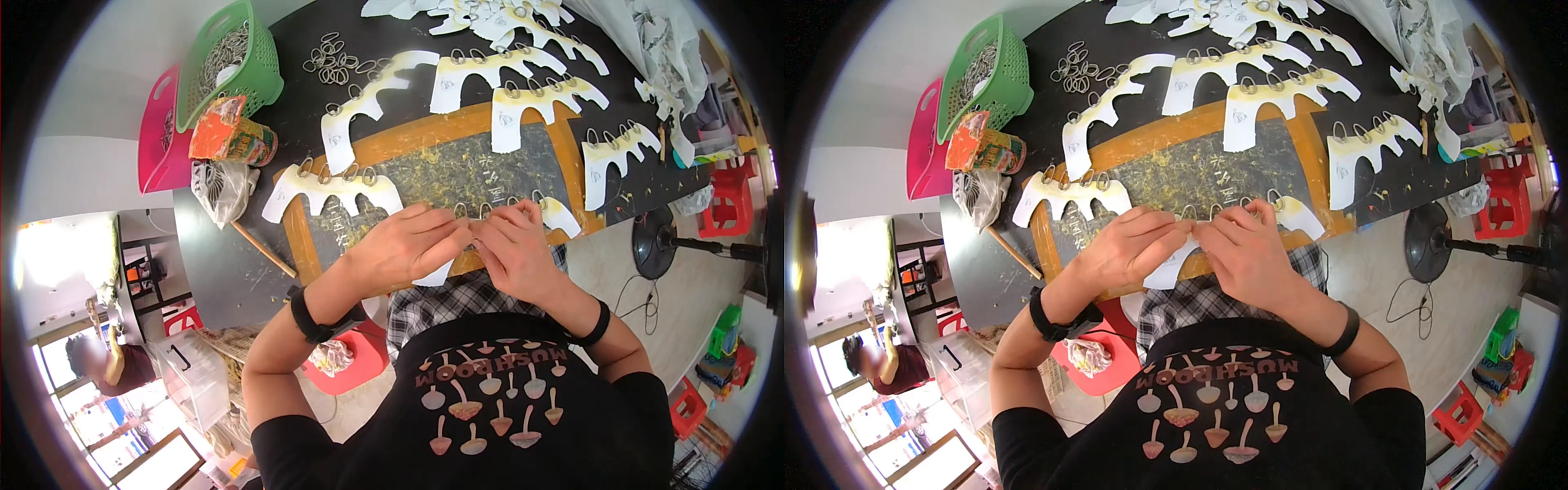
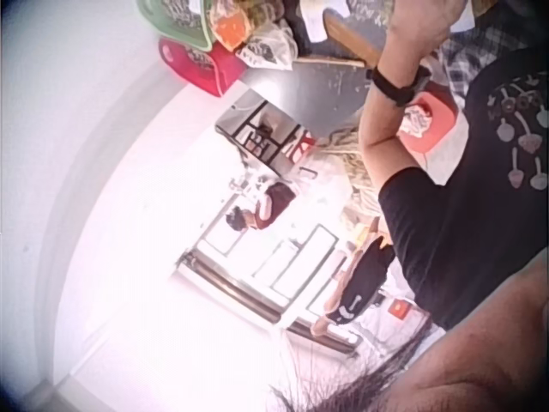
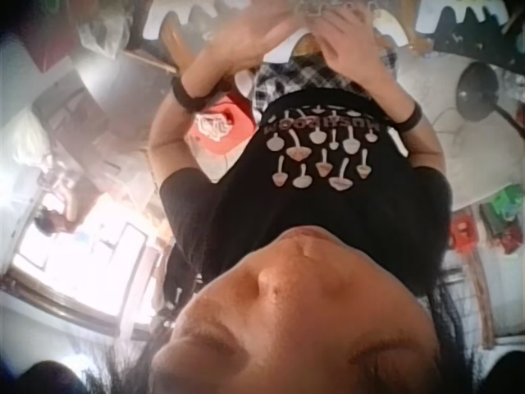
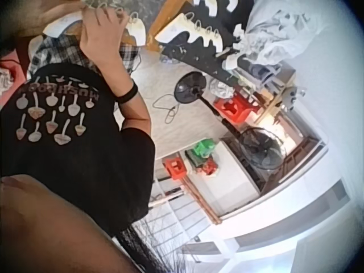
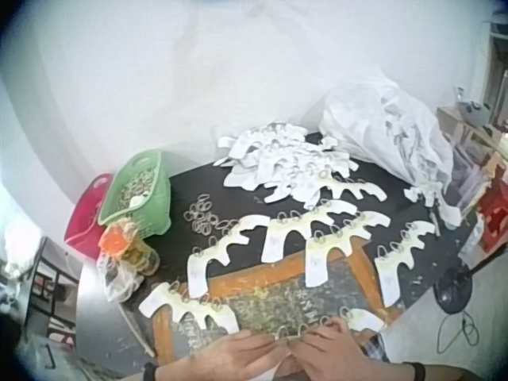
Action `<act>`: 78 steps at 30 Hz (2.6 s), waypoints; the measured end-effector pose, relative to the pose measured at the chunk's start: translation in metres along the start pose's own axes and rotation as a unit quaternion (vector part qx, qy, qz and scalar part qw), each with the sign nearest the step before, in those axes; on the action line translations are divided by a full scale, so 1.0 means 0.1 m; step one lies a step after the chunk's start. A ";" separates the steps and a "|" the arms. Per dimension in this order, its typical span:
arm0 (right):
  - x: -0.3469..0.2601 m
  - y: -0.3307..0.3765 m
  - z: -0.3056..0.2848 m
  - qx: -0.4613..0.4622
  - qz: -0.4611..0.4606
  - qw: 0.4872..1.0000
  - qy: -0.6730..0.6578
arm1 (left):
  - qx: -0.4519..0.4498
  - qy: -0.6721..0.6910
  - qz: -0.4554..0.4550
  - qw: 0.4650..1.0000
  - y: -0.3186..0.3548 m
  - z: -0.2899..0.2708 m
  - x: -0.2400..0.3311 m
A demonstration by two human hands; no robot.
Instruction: Assembling metal rings and buckles onto white garment or shoe components.
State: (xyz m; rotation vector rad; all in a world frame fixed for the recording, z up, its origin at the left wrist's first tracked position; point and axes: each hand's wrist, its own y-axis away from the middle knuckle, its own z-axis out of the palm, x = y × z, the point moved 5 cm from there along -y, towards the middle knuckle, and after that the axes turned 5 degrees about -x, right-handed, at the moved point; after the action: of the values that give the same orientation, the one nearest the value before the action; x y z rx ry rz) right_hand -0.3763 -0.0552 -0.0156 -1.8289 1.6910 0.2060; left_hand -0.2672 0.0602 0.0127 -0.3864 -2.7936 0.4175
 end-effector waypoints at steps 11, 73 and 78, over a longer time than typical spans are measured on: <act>0.02 0.02 -0.05 0.019 0.020 0.997 -0.070 | -0.005 -0.045 0.038 0.998 0.05 0.04 0.09; -0.02 0.00 0.02 0.007 0.005 0.999 0.037 | -0.008 -0.124 0.015 0.992 0.17 0.08 0.01; -0.05 -0.12 0.02 0.022 0.030 0.999 0.018 | 0.022 -0.090 0.004 0.996 0.14 0.01 0.03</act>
State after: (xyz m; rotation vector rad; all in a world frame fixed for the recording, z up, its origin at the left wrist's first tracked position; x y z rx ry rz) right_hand -0.3656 -0.0504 -0.0102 -1.7620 1.7630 0.1611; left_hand -0.2669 0.0733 0.0079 -0.3666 -2.9527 0.5391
